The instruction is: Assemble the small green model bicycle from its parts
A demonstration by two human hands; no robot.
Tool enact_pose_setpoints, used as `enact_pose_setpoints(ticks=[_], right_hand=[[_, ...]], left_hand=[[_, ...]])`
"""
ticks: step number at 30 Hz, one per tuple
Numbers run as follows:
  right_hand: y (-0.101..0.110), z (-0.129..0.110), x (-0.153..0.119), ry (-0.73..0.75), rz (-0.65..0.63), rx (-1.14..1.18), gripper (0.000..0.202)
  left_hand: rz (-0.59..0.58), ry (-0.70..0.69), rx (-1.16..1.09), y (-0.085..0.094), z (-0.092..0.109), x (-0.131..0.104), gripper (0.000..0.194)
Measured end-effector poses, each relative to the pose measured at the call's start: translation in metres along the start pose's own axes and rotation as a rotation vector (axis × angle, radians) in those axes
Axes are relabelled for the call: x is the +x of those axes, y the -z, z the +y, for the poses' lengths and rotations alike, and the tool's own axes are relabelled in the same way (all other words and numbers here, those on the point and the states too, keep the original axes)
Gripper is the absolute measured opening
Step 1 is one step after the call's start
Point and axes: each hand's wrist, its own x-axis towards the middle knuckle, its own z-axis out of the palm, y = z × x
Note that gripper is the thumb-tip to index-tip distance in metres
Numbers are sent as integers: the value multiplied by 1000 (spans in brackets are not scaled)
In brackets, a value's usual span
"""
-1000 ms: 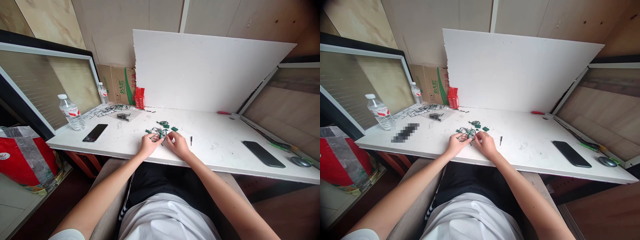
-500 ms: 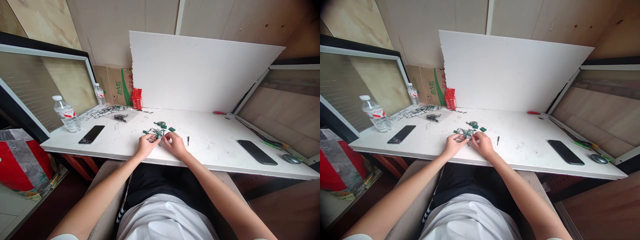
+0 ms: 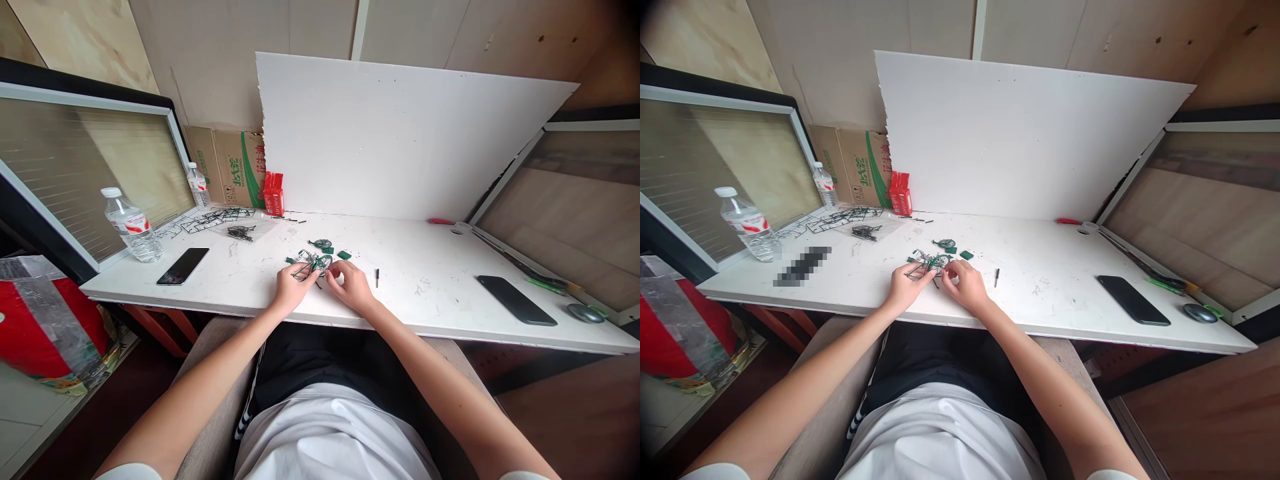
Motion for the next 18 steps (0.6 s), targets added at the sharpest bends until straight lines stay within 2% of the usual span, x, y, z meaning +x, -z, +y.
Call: enact_pose_setpoints(ticks=[18], right_hand=[[-4,7,1,83,9,19,19]], left_hand=[[20,-55,32,0,-6,0,27]])
